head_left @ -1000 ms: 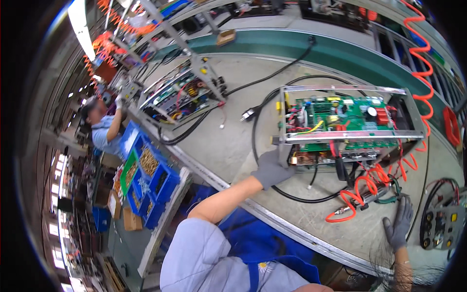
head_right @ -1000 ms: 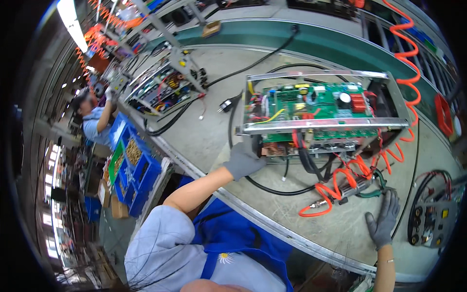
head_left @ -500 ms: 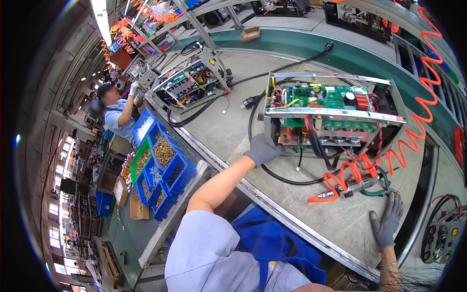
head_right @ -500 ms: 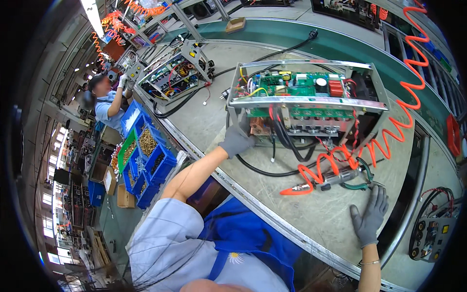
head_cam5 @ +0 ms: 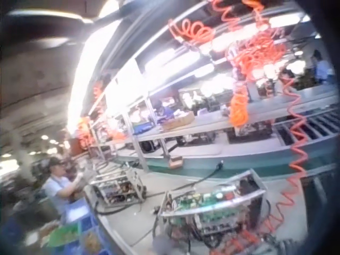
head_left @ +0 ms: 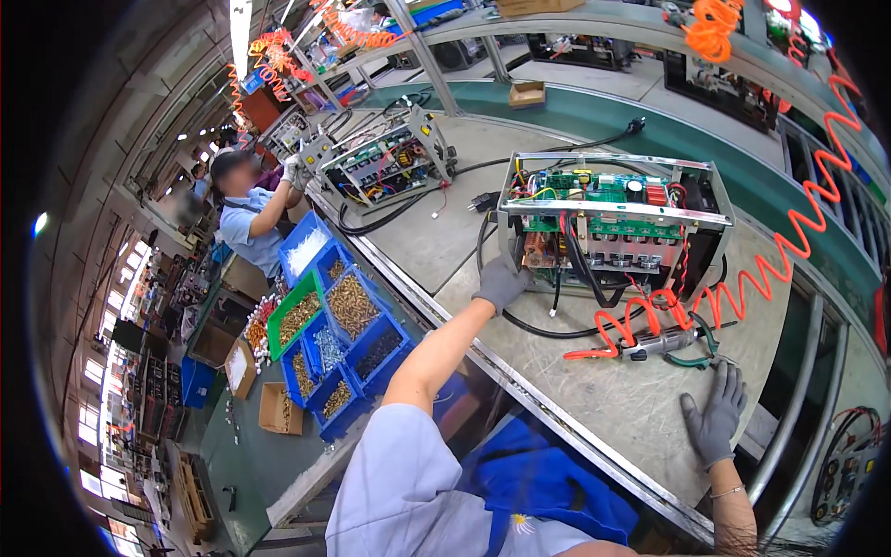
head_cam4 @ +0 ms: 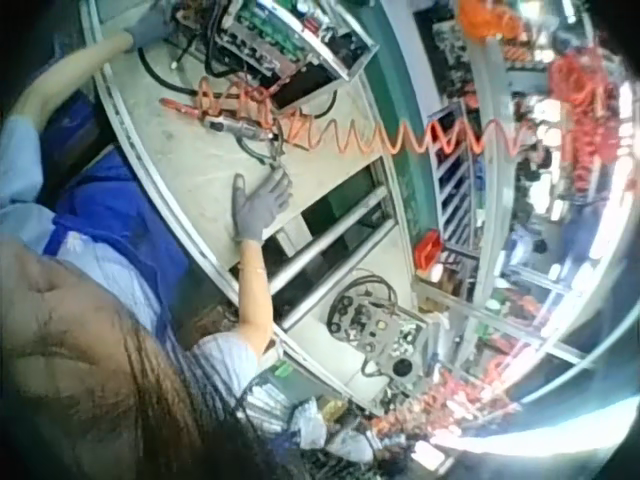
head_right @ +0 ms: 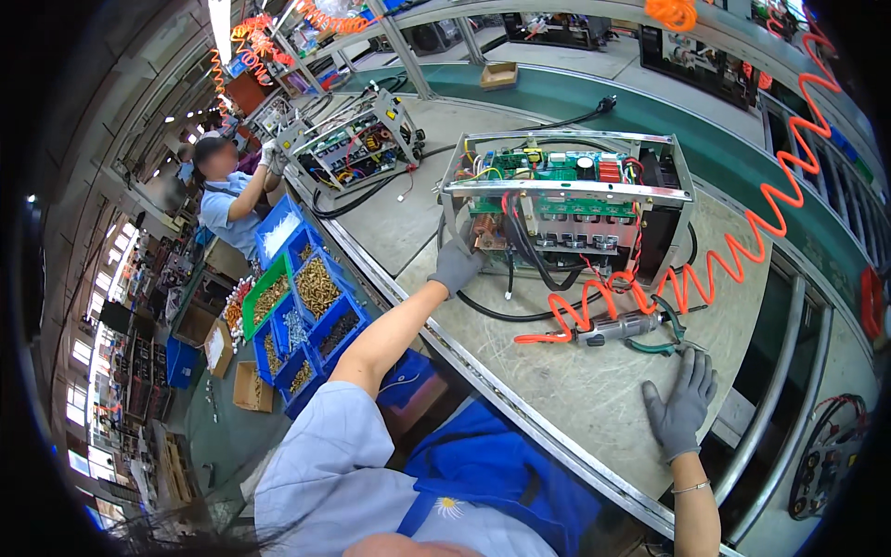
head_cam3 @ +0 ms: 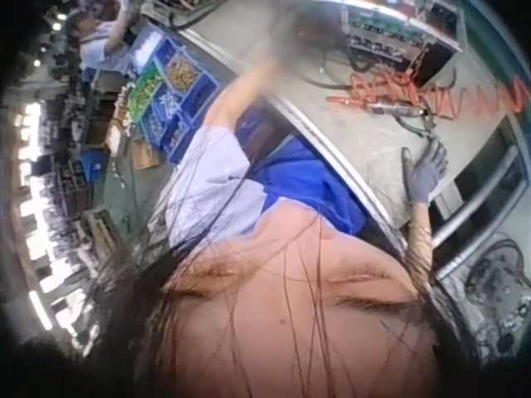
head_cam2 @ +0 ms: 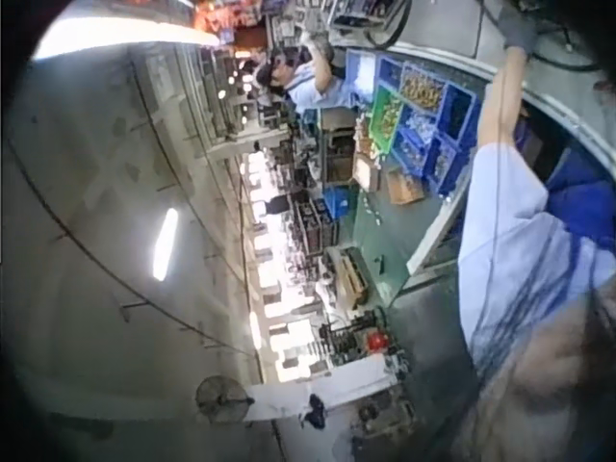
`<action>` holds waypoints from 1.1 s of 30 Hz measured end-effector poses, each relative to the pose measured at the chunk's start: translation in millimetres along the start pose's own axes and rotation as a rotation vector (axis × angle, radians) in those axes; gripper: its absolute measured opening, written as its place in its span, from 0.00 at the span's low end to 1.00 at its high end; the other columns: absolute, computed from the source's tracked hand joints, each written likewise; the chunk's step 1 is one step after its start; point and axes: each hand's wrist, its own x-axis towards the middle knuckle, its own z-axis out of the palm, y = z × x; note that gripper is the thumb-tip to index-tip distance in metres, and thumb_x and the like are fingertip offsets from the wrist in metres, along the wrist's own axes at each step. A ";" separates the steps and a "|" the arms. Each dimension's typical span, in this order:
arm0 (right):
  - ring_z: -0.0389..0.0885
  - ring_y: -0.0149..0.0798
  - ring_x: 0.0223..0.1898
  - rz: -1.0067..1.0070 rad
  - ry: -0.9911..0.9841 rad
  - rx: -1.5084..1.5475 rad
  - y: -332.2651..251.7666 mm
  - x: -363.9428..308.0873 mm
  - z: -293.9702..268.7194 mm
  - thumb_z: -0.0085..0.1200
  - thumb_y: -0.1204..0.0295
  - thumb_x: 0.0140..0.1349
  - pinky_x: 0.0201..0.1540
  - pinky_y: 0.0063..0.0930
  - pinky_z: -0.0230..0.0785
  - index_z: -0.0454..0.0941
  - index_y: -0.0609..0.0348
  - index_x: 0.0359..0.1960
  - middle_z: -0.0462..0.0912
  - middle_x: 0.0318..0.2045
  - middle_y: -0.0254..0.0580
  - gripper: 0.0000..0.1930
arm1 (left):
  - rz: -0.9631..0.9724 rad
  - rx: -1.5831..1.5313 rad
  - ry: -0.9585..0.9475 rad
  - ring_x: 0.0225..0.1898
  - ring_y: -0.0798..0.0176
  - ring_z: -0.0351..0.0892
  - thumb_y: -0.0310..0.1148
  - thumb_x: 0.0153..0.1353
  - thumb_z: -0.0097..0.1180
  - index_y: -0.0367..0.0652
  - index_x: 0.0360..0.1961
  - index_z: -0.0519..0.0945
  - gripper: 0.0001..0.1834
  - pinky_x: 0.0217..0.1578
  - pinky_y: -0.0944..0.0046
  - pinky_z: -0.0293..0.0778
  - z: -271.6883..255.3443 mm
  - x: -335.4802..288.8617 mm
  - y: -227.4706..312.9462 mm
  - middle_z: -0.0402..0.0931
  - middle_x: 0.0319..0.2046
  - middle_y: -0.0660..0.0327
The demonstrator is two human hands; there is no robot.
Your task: The person assembles an electronic device on a factory workbench. They connect various wires to a circuit board, secure components with a screwdriver, and manipulate the device's casing. The person handles multiple units, moving them along the assembly line.
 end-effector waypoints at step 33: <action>0.55 0.53 0.71 0.075 0.082 0.444 46.1 -4.2 3.5 0.56 0.55 0.61 0.72 0.45 0.43 0.58 0.64 0.68 0.60 0.68 0.57 0.39 | -0.091 -0.146 0.112 0.38 0.44 0.82 0.44 0.49 0.65 0.44 0.40 0.81 0.20 0.40 0.53 0.76 17.4 -1.5 2.7 0.83 0.34 0.49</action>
